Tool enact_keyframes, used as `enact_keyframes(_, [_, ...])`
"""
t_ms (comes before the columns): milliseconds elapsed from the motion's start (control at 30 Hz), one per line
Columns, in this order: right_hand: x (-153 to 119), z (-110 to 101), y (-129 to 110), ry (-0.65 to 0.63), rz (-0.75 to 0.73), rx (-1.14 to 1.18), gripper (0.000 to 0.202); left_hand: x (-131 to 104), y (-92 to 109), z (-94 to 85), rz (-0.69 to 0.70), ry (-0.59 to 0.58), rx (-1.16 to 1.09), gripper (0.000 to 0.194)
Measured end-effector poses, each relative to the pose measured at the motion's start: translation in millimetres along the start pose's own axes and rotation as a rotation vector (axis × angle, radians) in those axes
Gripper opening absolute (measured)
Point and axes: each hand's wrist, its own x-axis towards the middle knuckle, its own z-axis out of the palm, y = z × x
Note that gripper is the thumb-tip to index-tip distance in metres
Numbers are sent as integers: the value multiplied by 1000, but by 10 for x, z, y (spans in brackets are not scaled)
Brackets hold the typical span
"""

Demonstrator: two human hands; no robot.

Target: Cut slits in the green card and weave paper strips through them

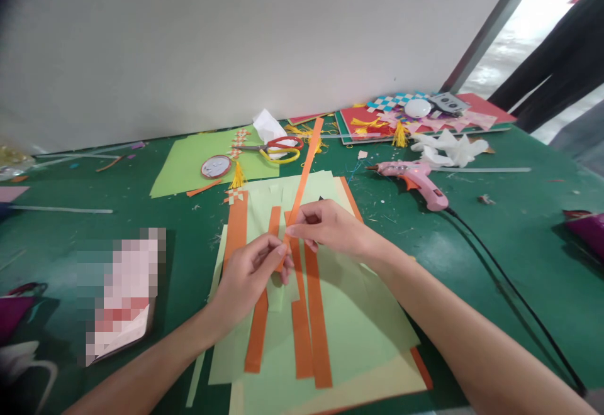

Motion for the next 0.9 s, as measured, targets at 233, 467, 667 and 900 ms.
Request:
enact_keyframes(233, [-16, 49, -9, 0, 1, 7, 30, 6, -7, 1, -6, 2, -10, 27])
enact_keyframes(467, [4, 93, 103, -10, -23, -16, 29, 14, -14, 3, 8, 2, -2, 27])
enact_keyframes(667, [-8, 54, 25, -32, -8, 5, 29, 8, 16, 0, 8, -2, -7, 27])
enact_keyframes(900, [-22, 35, -57, 27, 8, 11, 33, 5, 17, 7, -6, -3, -15, 26])
